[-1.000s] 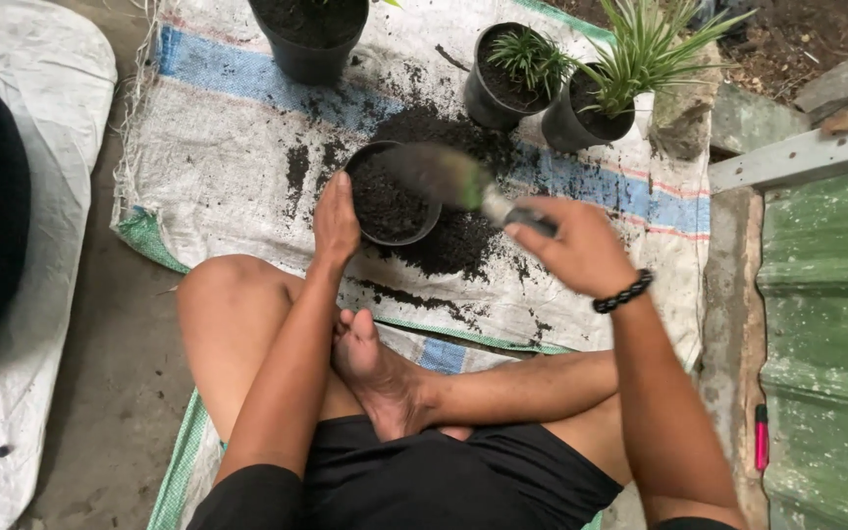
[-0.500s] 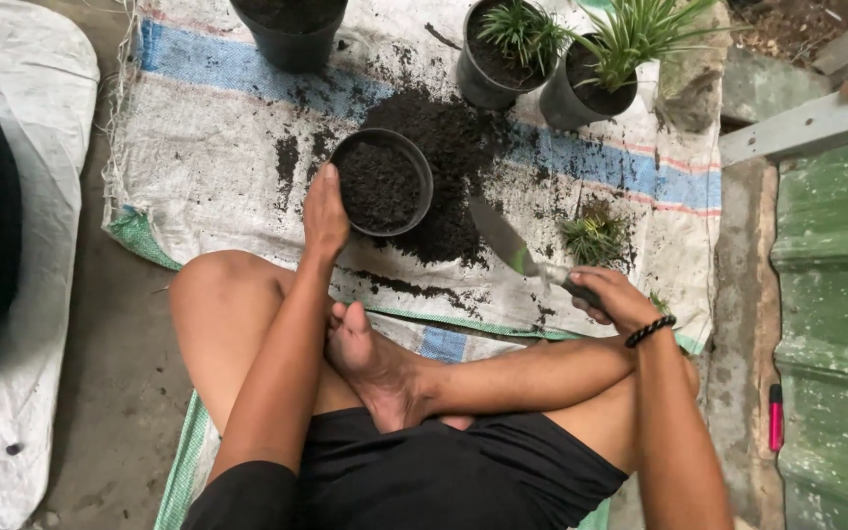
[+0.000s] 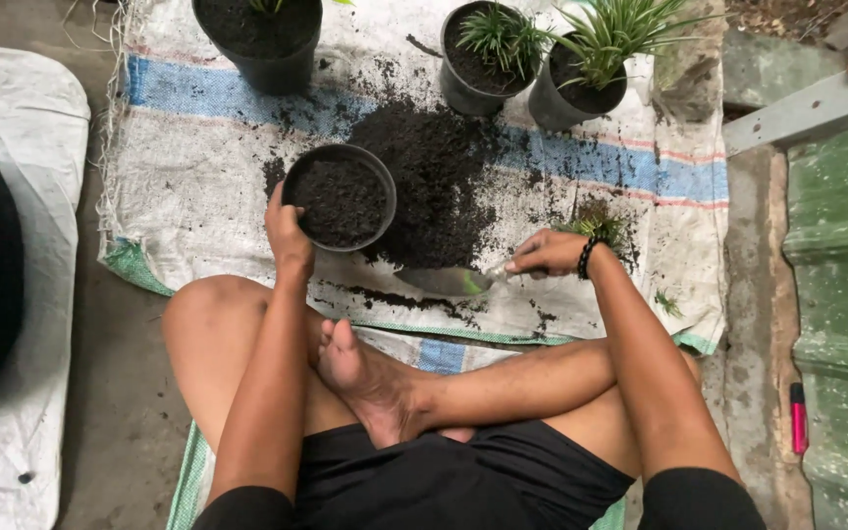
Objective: A person sitting on the ground uses a trowel to fill a pot with soil and then transplants a small seedling into it.
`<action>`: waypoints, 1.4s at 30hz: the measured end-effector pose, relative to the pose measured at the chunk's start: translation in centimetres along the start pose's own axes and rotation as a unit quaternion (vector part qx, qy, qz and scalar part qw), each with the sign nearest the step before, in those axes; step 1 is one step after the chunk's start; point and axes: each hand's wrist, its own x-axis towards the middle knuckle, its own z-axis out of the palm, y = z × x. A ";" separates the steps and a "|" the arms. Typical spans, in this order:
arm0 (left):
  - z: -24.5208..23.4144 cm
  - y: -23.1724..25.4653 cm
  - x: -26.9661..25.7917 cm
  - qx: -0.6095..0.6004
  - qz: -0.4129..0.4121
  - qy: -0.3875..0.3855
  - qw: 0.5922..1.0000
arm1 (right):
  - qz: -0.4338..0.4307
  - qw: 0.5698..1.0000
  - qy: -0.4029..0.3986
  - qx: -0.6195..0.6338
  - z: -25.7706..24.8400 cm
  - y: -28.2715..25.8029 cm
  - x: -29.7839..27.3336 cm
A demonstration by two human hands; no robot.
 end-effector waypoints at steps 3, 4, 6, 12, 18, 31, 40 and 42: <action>-0.3 -2.0 0.5 0.005 -0.006 0.007 1.000 | -0.007 0.999 0.025 0.020 -1.5 -0.5 0.7; -0.1 -1.0 0.2 0.007 -0.006 0.008 1.000 | -0.007 0.999 0.023 0.021 -2.3 -0.4 1.1; 0.4 0.8 -0.3 0.003 0.003 0.013 1.000 | 0.018 0.998 0.038 0.052 -3.8 0.0 1.9; 0.3 0.5 -0.3 0.031 0.026 -0.005 0.999 | 0.022 0.991 0.054 0.121 -5.3 1.3 -1.8; 1.3 1.1 -1.1 -0.007 0.014 0.007 1.000 | -0.009 0.971 0.196 0.140 -0.4 2.0 -10.5; 1.5 1.2 -1.0 0.022 -0.011 0.013 1.000 | 0.027 0.888 0.432 0.155 19.2 0.5 5.6; 1.6 0.8 -0.7 0.037 -0.001 -0.009 0.999 | -0.046 0.910 0.397 0.111 18.7 -8.9 0.2; 1.8 0.7 -0.9 0.029 0.000 -0.012 1.000 | -0.053 0.906 0.398 0.134 19.0 -8.4 1.3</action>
